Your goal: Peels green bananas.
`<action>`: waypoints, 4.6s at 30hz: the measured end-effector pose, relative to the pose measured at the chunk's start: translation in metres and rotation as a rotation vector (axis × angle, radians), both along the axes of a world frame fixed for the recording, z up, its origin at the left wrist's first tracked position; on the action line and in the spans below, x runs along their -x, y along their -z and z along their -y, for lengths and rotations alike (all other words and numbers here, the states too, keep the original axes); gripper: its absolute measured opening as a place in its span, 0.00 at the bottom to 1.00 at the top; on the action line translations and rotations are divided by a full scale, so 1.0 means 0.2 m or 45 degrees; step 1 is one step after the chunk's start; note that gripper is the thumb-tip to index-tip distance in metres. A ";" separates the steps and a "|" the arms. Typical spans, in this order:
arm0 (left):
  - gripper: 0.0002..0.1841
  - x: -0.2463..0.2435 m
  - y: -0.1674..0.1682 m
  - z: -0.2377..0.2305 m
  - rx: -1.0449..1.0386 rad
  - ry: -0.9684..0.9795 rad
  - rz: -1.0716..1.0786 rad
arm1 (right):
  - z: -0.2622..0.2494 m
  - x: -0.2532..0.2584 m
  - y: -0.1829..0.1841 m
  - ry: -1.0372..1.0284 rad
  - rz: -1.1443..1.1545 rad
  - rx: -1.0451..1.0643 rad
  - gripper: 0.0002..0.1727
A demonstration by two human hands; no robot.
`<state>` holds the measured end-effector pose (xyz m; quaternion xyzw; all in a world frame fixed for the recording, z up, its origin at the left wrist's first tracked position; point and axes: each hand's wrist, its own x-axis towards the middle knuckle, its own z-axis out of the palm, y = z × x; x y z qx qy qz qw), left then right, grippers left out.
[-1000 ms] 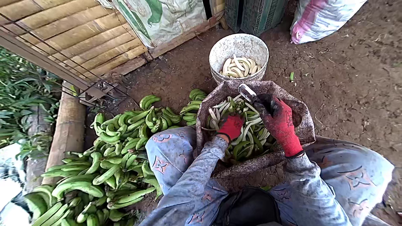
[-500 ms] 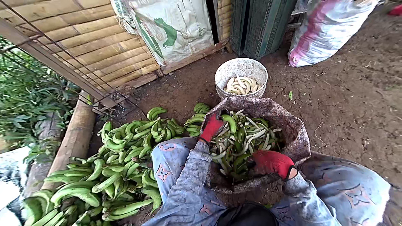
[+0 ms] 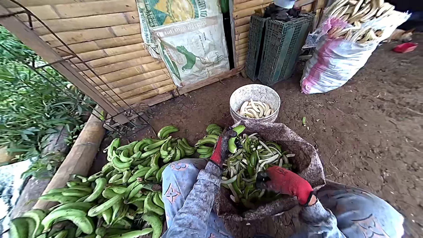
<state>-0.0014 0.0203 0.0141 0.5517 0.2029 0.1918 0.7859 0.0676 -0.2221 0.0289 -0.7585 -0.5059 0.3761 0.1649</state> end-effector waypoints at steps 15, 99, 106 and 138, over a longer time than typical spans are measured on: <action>0.16 0.10 -0.31 0.30 -0.356 -0.064 -0.037 | -0.14 0.03 0.05 0.646 0.556 -1.074 0.20; 0.19 0.08 -0.15 0.29 -0.570 -0.325 -0.191 | -0.24 0.04 0.11 0.842 0.681 -1.084 0.16; 0.22 0.06 -0.09 0.34 -0.981 -0.140 -0.421 | -0.24 0.02 0.09 0.899 0.675 -0.972 0.17; 0.18 -0.28 -0.48 0.15 -1.137 -0.604 0.466 | -0.03 -0.04 0.06 0.983 0.548 -1.096 0.20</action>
